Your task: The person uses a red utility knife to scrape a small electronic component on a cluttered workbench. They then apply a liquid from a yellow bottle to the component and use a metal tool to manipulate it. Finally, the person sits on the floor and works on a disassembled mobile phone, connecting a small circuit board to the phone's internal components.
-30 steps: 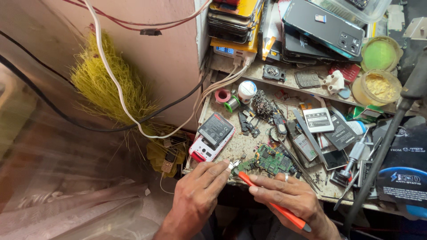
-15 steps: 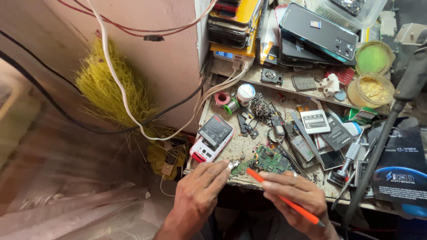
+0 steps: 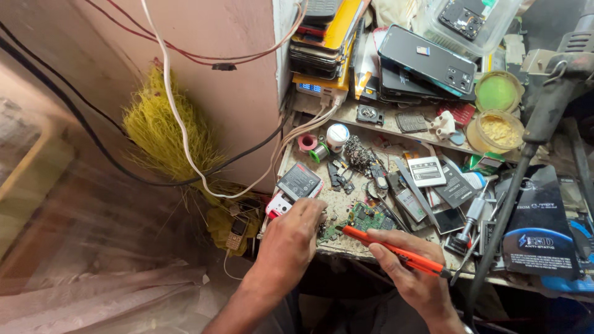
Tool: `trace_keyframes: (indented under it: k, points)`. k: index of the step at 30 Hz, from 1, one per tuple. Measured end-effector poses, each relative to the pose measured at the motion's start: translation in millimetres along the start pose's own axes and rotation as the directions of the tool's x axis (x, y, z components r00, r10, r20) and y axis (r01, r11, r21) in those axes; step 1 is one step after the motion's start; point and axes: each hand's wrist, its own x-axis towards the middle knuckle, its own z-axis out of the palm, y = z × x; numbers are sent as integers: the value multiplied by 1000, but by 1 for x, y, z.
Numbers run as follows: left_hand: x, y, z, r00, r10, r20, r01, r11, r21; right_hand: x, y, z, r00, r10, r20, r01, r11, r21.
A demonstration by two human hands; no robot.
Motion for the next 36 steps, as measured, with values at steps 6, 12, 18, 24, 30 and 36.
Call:
trace_keyframes:
  k: [6, 12, 18, 24, 30, 36]
  points:
    - [-10, 2, -14, 969, 237, -67, -231, 968, 94, 5, -8, 2, 953, -287, 95, 299, 943, -146]
    - [-15, -4, -12, 989, 129, 74, -139, 977, 159, 14, -12, 6, 883, -438, 168, 464, 870, -169]
    - [-18, -14, -6, 989, 138, 44, -143, 978, 150, 18, -9, 3, 848, -468, 247, 506, 854, -119]
    - [-20, -20, -5, 991, 117, 61, -124, 984, 129, 21, -1, 2, 834, -451, 317, 510, 850, -132]
    - [-20, -23, -4, 991, 122, 56, -128, 984, 123, 23, 2, 4, 823, -458, 338, 523, 841, -135]
    - [-19, -22, -5, 993, 107, 56, -113, 986, 124, 25, 2, 3, 832, -405, 380, 489, 859, -153]
